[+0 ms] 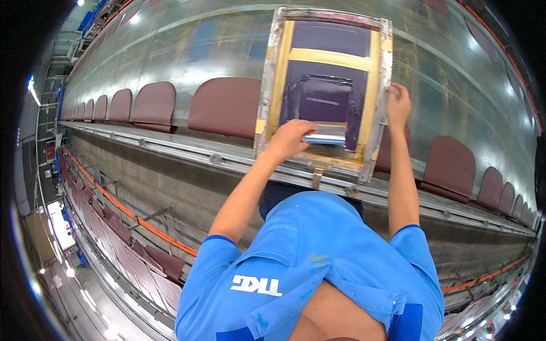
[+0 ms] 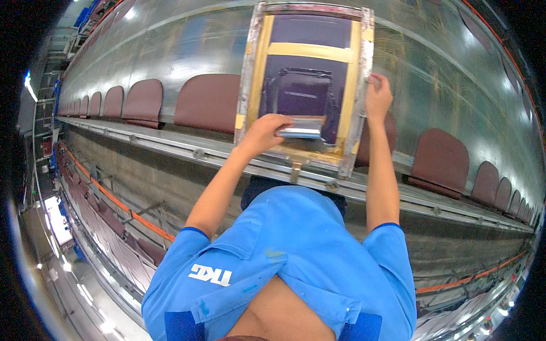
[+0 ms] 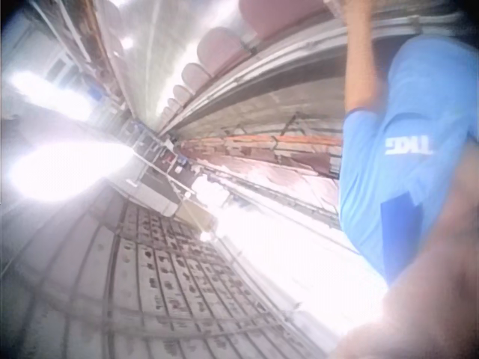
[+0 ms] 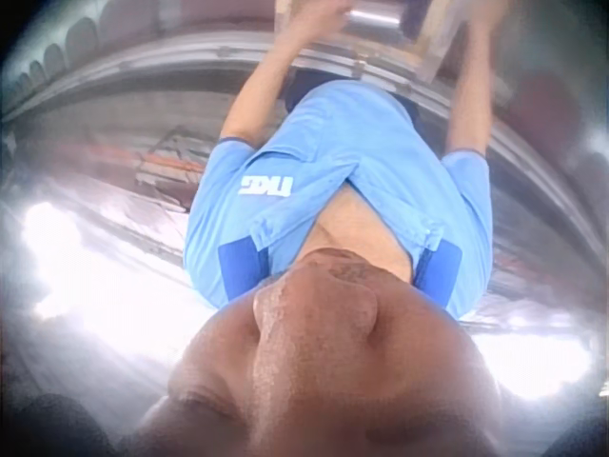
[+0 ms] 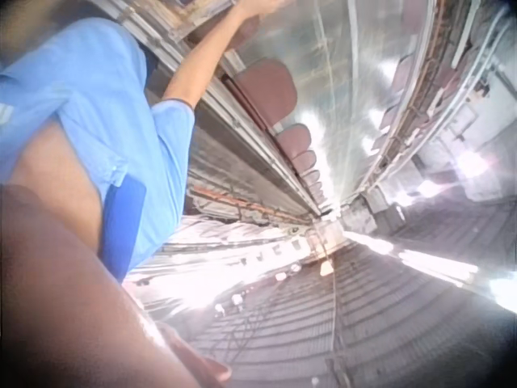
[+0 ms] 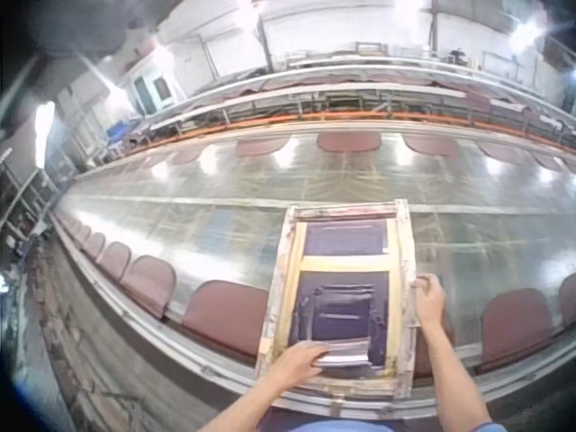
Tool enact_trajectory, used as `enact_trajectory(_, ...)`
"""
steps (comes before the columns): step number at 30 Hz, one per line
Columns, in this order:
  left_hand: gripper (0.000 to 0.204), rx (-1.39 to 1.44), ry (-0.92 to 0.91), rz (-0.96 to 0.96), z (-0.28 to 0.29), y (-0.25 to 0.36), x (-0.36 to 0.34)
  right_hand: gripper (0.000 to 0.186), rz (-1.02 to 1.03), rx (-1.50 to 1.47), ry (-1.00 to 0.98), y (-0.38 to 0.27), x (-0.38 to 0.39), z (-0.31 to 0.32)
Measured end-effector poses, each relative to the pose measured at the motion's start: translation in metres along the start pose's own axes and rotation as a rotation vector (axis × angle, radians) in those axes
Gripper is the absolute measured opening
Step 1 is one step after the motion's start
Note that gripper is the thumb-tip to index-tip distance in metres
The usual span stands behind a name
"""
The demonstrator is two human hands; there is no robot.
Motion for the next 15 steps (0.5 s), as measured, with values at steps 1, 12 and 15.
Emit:
enact_trajectory(1, 0.044, -0.013, -0.012, 0.014, 0.026, -0.021, 0.006, 0.025, 0.017, -0.030, 0.005, -0.018, 0.011, -0.030)
enact_trajectory(12, 0.049, -0.117, -0.122, 0.125, 0.160, -0.159, 0.079, 0.020, -0.262, -0.143, -0.104, -0.120, 0.099, -0.197)
enact_trajectory(15, 0.051, -0.131, -0.080, 0.124, 0.165, -0.162, 0.100, 0.019, -0.168, -0.122, -0.046, -0.128, 0.103, -0.202)
Point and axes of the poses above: each hand's wrist, its own x-axis away from the middle knuckle, its own z-axis out of the back of the hand, y = z × x, the point moved 5 cm from there along -x, towards the middle knuckle, and after that the axes turned 1 degree about x, right-handed, at the moved point
